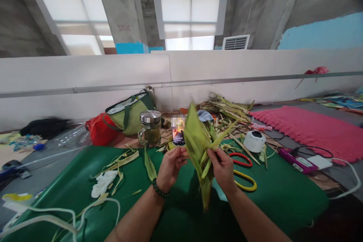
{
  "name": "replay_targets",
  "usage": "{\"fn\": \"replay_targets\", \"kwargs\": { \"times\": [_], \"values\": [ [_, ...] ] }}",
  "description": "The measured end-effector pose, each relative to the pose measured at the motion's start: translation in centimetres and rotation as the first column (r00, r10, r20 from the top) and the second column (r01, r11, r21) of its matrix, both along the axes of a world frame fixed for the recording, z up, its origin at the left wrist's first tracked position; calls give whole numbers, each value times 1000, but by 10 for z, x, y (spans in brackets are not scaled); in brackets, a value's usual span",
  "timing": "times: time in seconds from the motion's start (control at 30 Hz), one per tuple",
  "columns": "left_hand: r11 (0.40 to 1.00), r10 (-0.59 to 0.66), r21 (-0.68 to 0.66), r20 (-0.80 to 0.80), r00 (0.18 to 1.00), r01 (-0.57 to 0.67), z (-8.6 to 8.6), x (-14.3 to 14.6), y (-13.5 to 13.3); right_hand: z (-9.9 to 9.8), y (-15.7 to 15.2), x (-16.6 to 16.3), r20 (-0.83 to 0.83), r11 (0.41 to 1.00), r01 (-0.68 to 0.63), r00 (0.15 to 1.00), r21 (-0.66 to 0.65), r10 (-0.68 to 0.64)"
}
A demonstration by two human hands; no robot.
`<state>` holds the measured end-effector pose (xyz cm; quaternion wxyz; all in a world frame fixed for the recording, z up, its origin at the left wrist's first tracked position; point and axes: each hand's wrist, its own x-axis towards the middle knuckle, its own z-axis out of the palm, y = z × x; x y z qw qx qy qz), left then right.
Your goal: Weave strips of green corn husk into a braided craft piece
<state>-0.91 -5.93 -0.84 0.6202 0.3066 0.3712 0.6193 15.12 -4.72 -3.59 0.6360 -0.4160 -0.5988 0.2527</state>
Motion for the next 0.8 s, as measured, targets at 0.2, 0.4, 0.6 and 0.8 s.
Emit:
{"fn": "replay_targets", "kwargs": {
  "times": [0.2,0.4,0.6,0.8],
  "values": [
    [851,456,401,-240,857,-340,9,-6,-6,-2,2,5,171,991,22,984,132,-44],
    [884,373,413,-345,861,-218,5,-5,-2,1,-10,-4,360,934,-193,930,300,77],
    [999,-21,40,-302,953,35,0,0,-3,11,0,-5,444,944,-189,894,269,53],
    [993,24,-108,-158,987,-42,0,1,-4,24,2,11,377,997,-76,923,0,70]
  ]
}}
